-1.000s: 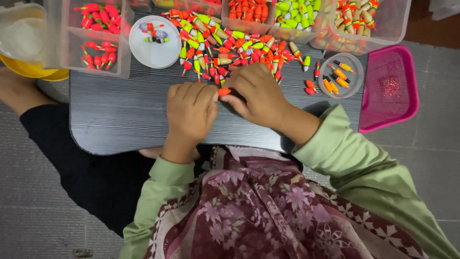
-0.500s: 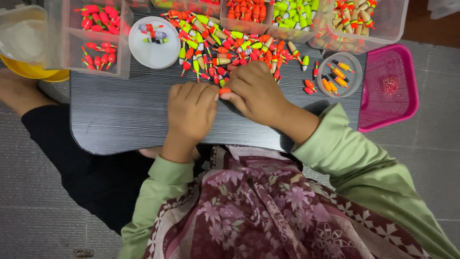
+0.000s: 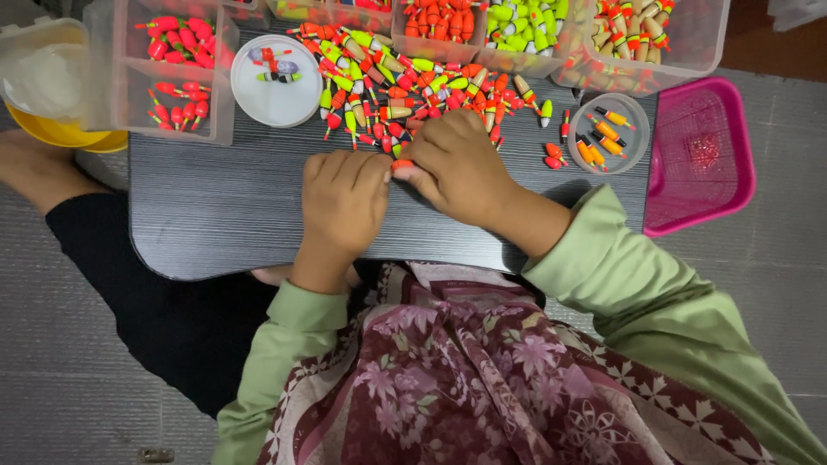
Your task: The person sits on the floor at a low table, picking up small orange and yellow plastic fishing floats and black components. They assemble the parts by hand, inserting the black pieces into the floats and placing the finished items into a pile on the table.
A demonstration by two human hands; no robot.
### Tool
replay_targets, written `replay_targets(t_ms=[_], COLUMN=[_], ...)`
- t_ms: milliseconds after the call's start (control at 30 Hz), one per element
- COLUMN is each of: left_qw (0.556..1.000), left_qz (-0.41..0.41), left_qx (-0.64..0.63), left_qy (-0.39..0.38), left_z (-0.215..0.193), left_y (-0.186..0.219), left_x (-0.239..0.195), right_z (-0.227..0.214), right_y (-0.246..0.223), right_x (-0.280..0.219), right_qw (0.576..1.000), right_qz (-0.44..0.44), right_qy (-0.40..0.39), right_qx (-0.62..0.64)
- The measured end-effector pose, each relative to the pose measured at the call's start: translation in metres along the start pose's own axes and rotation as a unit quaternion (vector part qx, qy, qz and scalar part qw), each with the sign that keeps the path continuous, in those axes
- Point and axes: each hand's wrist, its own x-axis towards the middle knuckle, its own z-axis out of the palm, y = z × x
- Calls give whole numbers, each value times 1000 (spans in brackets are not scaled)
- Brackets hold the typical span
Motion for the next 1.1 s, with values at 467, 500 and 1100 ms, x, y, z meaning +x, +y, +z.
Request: replay_targets(t_ms=[467, 500, 1100], left_qw=[1000, 1000, 1000], left_qz=[-15, -25, -14], left_qx=[-14, -10, -9], left_qy=[4, 6, -8], left_z=[-6, -7, -8], left_y=[0, 0, 2], left_x=[4, 5, 4], right_z=[-10, -8, 3], right_y=[-10, -10, 0], right_x=[8, 8, -2], right_qw=[1000, 1000, 1000], right_qz=[6, -1, -2], right_qy=[1, 9, 4], right_qx=[18, 18, -11])
